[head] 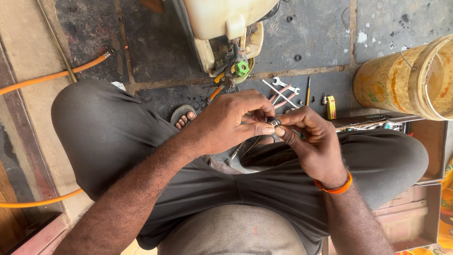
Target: The person sits on the floor and assembles a small metal component, likely a carburetor, by inserting small rings and using a screwdriver. They then attach the component to the scooter's engine area and use a T-handle wrench to tighten a fitting.
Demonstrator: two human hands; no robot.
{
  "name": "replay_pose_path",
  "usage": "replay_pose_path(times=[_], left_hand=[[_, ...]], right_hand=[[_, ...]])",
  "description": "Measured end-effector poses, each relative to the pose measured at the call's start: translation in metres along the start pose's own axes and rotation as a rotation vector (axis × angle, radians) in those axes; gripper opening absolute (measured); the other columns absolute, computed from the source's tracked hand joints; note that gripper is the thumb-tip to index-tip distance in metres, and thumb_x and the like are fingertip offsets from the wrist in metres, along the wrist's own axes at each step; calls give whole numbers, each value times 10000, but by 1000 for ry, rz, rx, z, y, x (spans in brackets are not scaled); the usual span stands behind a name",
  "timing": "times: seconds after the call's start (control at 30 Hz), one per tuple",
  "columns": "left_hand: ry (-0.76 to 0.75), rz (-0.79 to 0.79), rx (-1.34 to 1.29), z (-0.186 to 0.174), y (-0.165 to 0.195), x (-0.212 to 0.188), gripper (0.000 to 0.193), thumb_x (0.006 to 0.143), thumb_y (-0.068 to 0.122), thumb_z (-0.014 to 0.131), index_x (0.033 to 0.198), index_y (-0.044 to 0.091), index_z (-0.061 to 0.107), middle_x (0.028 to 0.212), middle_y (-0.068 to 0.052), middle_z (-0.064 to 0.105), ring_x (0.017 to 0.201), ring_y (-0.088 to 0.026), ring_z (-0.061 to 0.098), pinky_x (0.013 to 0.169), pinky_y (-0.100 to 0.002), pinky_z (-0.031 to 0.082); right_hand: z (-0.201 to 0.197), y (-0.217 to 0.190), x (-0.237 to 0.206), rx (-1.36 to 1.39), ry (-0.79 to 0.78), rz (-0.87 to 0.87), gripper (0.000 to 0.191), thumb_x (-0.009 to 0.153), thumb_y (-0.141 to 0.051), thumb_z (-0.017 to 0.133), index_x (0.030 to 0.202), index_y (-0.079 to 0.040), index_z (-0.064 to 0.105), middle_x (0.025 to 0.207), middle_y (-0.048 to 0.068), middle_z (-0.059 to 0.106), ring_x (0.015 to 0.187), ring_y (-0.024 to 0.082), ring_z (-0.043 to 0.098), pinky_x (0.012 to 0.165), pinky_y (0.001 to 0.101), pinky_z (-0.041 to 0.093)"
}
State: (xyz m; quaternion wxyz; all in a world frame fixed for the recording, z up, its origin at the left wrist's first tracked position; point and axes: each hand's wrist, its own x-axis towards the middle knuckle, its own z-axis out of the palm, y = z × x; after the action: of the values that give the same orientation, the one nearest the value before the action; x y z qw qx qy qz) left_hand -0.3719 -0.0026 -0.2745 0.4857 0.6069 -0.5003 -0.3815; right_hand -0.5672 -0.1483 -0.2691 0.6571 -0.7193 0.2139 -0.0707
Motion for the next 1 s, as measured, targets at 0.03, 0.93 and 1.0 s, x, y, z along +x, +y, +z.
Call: replay_pose_path(times=[0.03, 0.93, 1.0], left_hand=[[9, 23, 10, 1, 1, 0, 242, 939, 219, 781, 1090, 62, 674, 1032, -46, 706, 976, -131, 739, 849, -295, 662], [166, -106, -850, 53, -12, -6, 182, 1018, 158, 704, 1123, 35, 623, 1103, -97, 734, 1066, -206, 755, 996, -377, 658], [86, -255, -951, 53, -15, -9, 195, 1014, 199, 671, 1132, 46, 645, 1117, -81, 717, 1109, -202, 721, 1011, -399, 636]], right_hand=[[2, 0, -2, -52, 27, -47, 140, 992, 13, 680, 1112, 4, 608, 1056, 95, 739, 992, 99, 693, 851, 239, 576], [23, -6, -14, -556, 326, -317, 327, 963, -18, 779, 1246, 5, 617, 1125, 121, 686, 1027, 203, 696, 926, 322, 572], [18, -6, -16, -371, 255, -335, 415, 933, -27, 793, 1304, 10, 612, 1225, 128, 617, 1142, 196, 627, 1040, 320, 556]])
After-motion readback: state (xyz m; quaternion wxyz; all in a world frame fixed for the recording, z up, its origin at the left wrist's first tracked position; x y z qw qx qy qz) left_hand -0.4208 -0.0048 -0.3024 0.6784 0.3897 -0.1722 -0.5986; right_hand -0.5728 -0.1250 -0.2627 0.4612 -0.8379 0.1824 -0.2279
